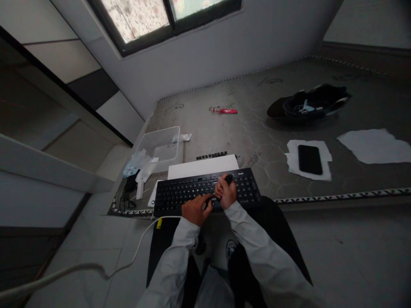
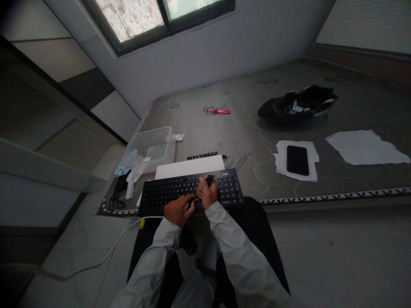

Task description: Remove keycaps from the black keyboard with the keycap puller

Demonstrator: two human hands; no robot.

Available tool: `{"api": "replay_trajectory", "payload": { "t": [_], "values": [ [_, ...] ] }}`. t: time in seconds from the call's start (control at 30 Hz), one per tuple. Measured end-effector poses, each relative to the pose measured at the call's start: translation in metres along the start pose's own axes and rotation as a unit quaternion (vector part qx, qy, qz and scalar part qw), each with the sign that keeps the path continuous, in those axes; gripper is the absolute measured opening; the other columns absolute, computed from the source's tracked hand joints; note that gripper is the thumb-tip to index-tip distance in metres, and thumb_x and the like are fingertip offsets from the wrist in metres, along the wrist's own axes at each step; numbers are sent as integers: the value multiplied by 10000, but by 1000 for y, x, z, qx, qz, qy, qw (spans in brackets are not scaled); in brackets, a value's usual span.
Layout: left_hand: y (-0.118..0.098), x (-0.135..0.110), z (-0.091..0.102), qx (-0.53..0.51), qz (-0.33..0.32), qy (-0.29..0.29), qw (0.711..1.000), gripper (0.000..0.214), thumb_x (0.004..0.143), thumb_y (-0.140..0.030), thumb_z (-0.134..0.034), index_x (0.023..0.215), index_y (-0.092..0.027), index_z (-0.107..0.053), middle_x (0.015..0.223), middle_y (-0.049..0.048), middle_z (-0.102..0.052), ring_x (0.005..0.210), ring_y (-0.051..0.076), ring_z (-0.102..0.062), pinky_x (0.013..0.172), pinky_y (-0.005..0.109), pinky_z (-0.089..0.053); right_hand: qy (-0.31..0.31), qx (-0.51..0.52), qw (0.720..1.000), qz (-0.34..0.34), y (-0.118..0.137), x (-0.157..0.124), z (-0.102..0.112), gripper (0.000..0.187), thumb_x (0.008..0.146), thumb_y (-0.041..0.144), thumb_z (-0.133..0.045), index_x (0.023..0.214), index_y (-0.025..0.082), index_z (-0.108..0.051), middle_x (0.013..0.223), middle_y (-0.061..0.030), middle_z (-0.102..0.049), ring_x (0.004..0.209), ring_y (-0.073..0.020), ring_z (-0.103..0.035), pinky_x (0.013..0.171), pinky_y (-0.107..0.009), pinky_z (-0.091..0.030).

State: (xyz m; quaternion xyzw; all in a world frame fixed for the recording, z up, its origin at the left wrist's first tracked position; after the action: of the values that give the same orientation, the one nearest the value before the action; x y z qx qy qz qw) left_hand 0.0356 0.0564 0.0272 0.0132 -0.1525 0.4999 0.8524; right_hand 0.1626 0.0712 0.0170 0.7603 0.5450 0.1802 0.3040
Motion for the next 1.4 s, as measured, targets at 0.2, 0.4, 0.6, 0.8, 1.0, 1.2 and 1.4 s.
{"api": "replay_trajectory", "payload": {
  "t": [0.2, 0.4, 0.6, 0.8, 1.0, 1.2, 1.4],
  "values": [
    [3, -2, -4, -4, -32, -14, 999, 223, 816, -338, -528, 985, -290, -665, 815, -32, -722, 629, 128, -639, 568, 218, -410, -7, -2, 1000, -6, 3, -2, -1, 329, 773, 396, -604, 700, 238, -324, 408, 146, -265, 302, -32, -178, 283, -130, -178],
    [0, 2, -2, 25, -56, 6, 998, 253, 865, -397, -472, 987, -265, -649, 730, -15, -701, 602, 116, -626, 522, 203, -375, 0, -4, 1000, 2, 4, -1, -1, 338, 778, 397, -601, 691, 235, -318, 400, 148, -268, 296, -30, -177, 280, -131, -181],
    [-7, 7, 3, 34, -47, 26, 998, 239, 885, -363, -434, 965, -264, -636, 727, -12, -701, 595, 113, -618, 513, 200, -348, 4, -10, 1000, 6, 8, -2, -5, 357, 765, 401, -610, 672, 232, -310, 395, 143, -288, 288, -30, -200, 275, -137, -180],
    [-10, 8, 1, 48, 1, 43, 998, 202, 856, -340, -451, 907, -253, -626, 689, -11, -693, 581, 130, -614, 501, 206, -328, 5, -13, 1000, 6, 6, -2, -4, 347, 772, 393, -605, 672, 231, -314, 396, 143, -276, 295, -29, -193, 287, -140, -180],
    [-6, 9, -4, 18, -30, 29, 999, 177, 842, -299, -465, 892, -233, -621, 715, -7, -674, 632, 119, -621, 528, 189, -380, 10, -8, 1000, -3, 5, -1, -2, 346, 780, 397, -601, 684, 235, -311, 405, 144, -264, 302, -33, -184, 287, -141, -173],
    [-3, 0, -10, 32, -74, -60, 995, 189, 883, -292, -470, 958, -225, -629, 997, 25, -654, 618, 76, -610, 504, 174, -415, 15, -2, 1000, 3, 3, 0, -1, 345, 791, 394, -592, 673, 233, -310, 412, 138, -275, 304, -33, -190, 286, -141, -178],
    [-8, -13, -15, 100, -80, -102, 986, 205, 909, -270, -456, 1022, -222, -620, 1003, 27, -672, 544, 73, -601, 469, 190, -396, 13, 2, 1000, 4, 4, -1, -2, 339, 792, 378, -599, 673, 230, -317, 409, 139, -280, 303, -32, -197, 288, -140, -175]
  ]
}}
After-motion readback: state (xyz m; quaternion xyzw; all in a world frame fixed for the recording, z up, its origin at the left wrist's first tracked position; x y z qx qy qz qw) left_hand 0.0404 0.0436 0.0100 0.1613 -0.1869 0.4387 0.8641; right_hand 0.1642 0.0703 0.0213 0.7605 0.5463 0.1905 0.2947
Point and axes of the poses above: each hand's wrist, its own x-axis towards the middle knuckle, its own z-axis out of the back of the hand, y = z × x, the point moved 2 cm from there along x, towards the middle knuckle
